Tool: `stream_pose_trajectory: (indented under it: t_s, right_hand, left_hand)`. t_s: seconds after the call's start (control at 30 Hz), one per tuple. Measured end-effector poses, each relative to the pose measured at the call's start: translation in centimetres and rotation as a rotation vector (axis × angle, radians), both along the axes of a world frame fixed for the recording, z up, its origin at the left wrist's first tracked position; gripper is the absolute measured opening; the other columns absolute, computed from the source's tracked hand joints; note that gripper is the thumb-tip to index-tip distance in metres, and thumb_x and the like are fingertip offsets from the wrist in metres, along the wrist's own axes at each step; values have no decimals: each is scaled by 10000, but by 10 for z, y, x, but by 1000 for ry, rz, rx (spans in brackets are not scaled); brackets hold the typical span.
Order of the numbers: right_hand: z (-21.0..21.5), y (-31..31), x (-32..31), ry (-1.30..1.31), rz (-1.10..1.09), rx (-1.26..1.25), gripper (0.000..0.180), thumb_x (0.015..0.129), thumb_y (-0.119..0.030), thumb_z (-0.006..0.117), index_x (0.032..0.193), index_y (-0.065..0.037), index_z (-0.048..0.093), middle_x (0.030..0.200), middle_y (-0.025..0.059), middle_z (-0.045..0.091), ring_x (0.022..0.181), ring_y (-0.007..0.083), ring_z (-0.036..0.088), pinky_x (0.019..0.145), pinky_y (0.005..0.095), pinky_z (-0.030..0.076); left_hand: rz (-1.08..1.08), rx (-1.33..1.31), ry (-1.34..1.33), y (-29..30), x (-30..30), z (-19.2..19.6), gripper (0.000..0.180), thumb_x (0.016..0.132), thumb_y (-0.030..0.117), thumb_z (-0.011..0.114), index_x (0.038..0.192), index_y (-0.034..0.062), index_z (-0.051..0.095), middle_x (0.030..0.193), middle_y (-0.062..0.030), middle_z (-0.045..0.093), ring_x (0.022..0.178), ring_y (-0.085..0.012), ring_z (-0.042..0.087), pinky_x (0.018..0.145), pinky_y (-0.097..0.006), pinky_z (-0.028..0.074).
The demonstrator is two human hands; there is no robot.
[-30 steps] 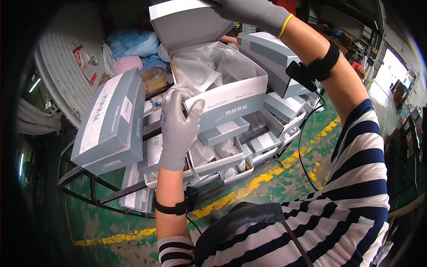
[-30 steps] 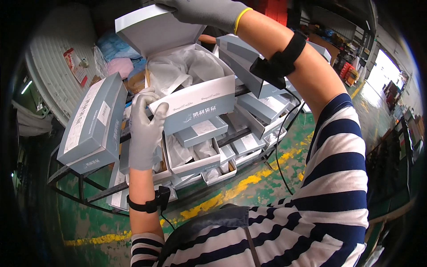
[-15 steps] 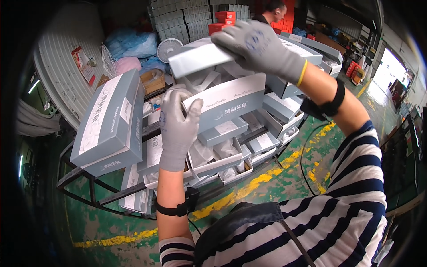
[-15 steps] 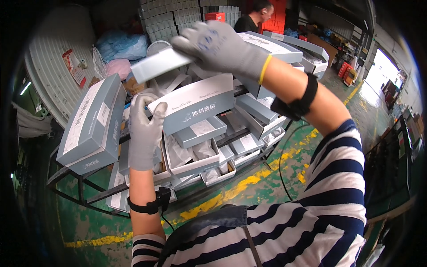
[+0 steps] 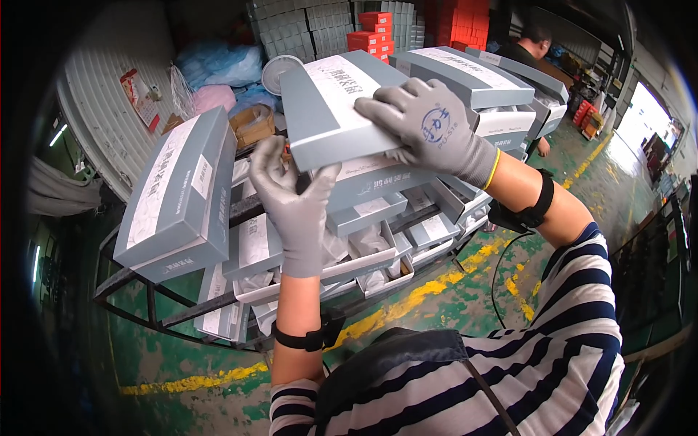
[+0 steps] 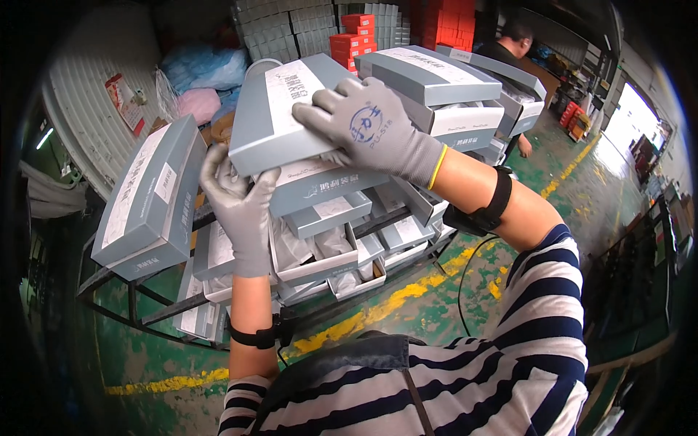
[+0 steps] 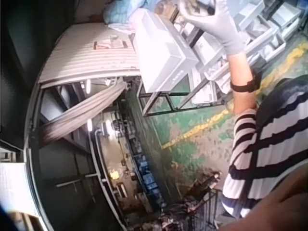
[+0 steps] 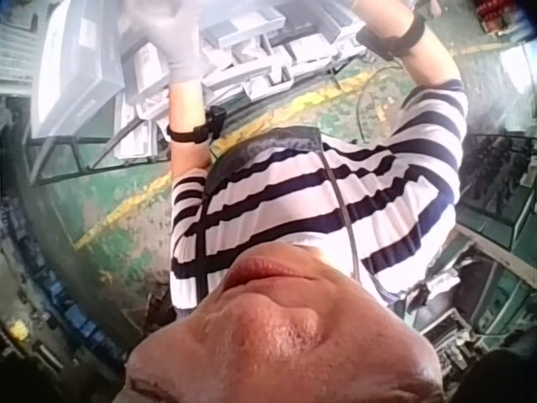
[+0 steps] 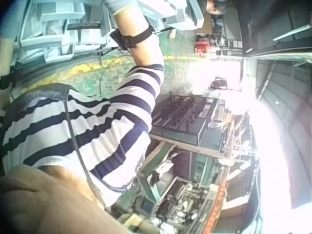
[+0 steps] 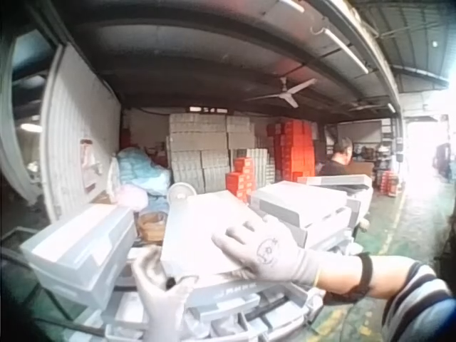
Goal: Checking contents and organizing shoe boxes on a metal rack.
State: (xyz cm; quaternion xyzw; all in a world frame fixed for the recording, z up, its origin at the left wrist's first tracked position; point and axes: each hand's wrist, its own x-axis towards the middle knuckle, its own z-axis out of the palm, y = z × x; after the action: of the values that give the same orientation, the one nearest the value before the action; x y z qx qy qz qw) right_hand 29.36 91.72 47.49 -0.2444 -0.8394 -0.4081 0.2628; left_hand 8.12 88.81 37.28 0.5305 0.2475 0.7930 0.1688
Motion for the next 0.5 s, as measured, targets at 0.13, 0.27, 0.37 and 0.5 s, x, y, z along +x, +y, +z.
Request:
stream_pose_trajectory:
  t_s: [0.13,0.27,0.37,0.5]
  right_hand:
    - [-2,-3,7,-9,-6,-31,582,787,-564,679,1249,-226,573,1045,26,624,950,222,630,776,420,495]
    - [7,-13,9,-50,24,-296,756,823,-620,668,1409,-167,514,1263,86,590,1168,277,573,949,421,460]
    - [7,2,40,592,494,-661,871,869,-647,622,1511,-111,378,1428,141,481,1368,284,436,1123,434,361]
    - [-54,14,55,1051,379,-1091,1065,882,-645,609,1553,52,162,1537,273,337,1456,309,313,1171,388,283]
  left_hand:
    - [200,72,370,4,-12,18,851,772,213,823,1467,33,366,1462,-199,435,1411,-362,369,1156,-458,330]
    - [130,66,665,4,-35,24,624,794,263,741,1330,36,517,1422,-176,497,1440,-367,352,1189,-475,255]
    - [93,8,724,1,-34,21,551,767,181,688,1274,40,523,1412,-151,498,1446,-338,353,1201,-454,242]
    - [-21,-19,651,3,-33,31,505,806,168,676,1275,52,530,1400,-158,513,1414,-340,386,1175,-477,273]
